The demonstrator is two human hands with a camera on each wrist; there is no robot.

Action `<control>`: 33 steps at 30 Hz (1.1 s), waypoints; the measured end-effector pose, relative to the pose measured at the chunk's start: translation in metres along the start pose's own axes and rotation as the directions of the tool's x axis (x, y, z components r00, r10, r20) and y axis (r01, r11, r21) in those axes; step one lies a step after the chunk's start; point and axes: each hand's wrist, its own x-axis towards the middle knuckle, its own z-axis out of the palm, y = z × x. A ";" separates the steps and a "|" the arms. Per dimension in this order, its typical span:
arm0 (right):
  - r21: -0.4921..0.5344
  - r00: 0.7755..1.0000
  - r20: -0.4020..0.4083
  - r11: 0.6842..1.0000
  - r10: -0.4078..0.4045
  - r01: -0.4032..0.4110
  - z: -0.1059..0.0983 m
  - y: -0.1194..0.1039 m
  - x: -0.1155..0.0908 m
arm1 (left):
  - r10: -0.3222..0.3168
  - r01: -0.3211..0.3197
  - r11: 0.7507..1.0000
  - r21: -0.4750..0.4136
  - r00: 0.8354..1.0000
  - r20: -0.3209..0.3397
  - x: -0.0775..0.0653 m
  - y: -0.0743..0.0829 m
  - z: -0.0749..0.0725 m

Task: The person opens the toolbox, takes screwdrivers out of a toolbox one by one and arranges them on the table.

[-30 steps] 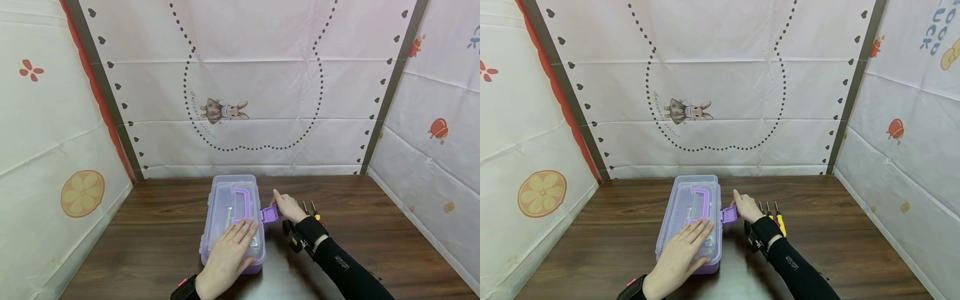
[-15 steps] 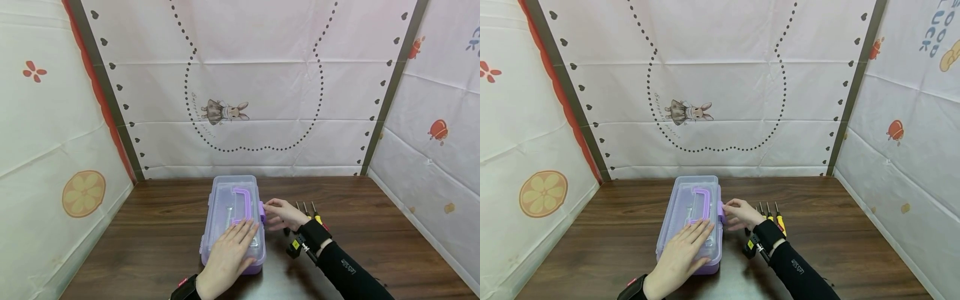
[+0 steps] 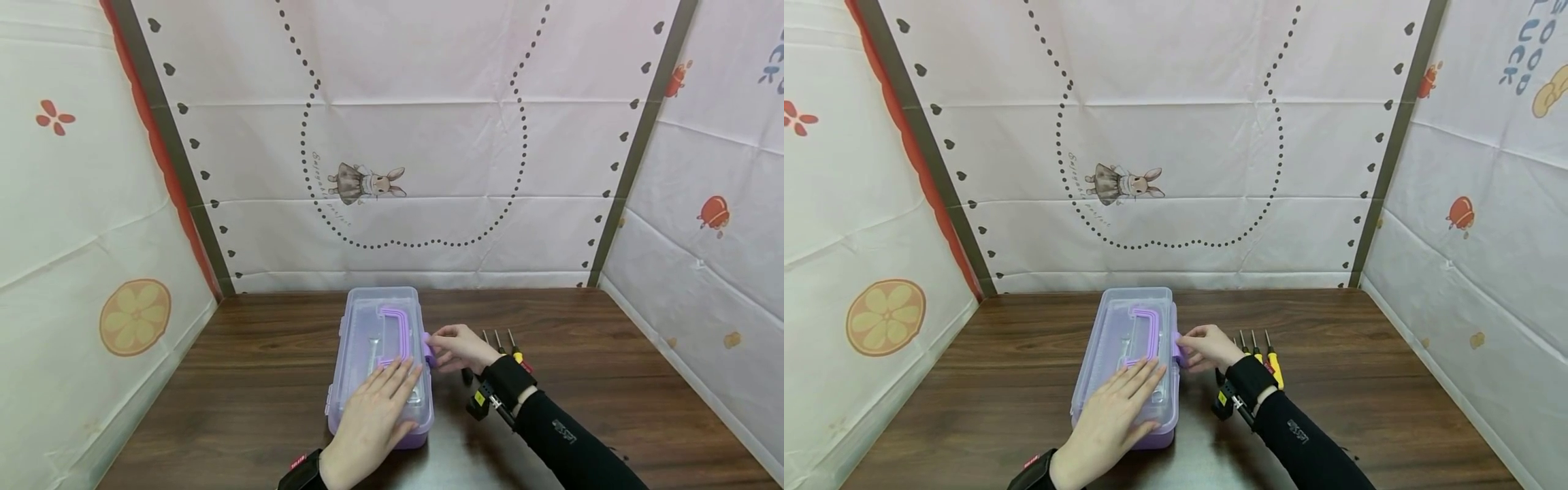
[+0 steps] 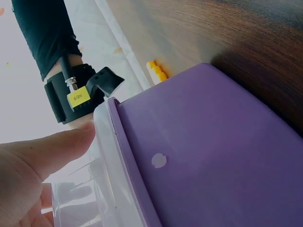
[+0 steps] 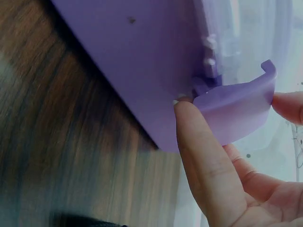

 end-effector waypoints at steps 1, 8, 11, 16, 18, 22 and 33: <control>-0.004 1.000 -0.002 1.000 0.002 -0.002 0.001 0.002 0.001 | -0.001 0.001 1.000 -0.002 1.000 0.001 0.000 0.000 0.000; 0.025 0.997 -0.068 0.999 0.040 -0.038 0.008 0.015 0.004 | 0.001 0.000 1.000 -0.010 1.000 0.009 0.000 0.001 0.000; 0.033 0.994 -0.109 0.999 0.034 -0.030 0.011 0.017 0.004 | 0.008 -0.008 1.000 -0.012 1.000 0.014 0.000 0.000 0.001; 0.015 0.989 -0.146 1.000 0.005 -0.003 0.016 0.021 0.002 | 0.057 -0.058 0.998 -0.027 0.998 -0.039 -0.001 -0.006 0.007; 0.016 0.989 -0.145 1.000 -0.008 0.011 0.017 0.023 0.001 | 0.091 -0.093 0.995 -0.026 0.992 -0.083 -0.002 -0.009 0.009; 0.032 0.991 -0.132 0.999 -0.028 0.032 0.019 0.025 -0.002 | 0.140 -0.144 0.990 -0.015 0.981 -0.136 -0.001 -0.012 0.012; 0.120 0.996 -0.090 0.992 -0.031 0.042 0.024 0.025 -0.004 | 0.131 -0.141 0.987 -0.074 0.983 -0.129 -0.001 -0.017 0.010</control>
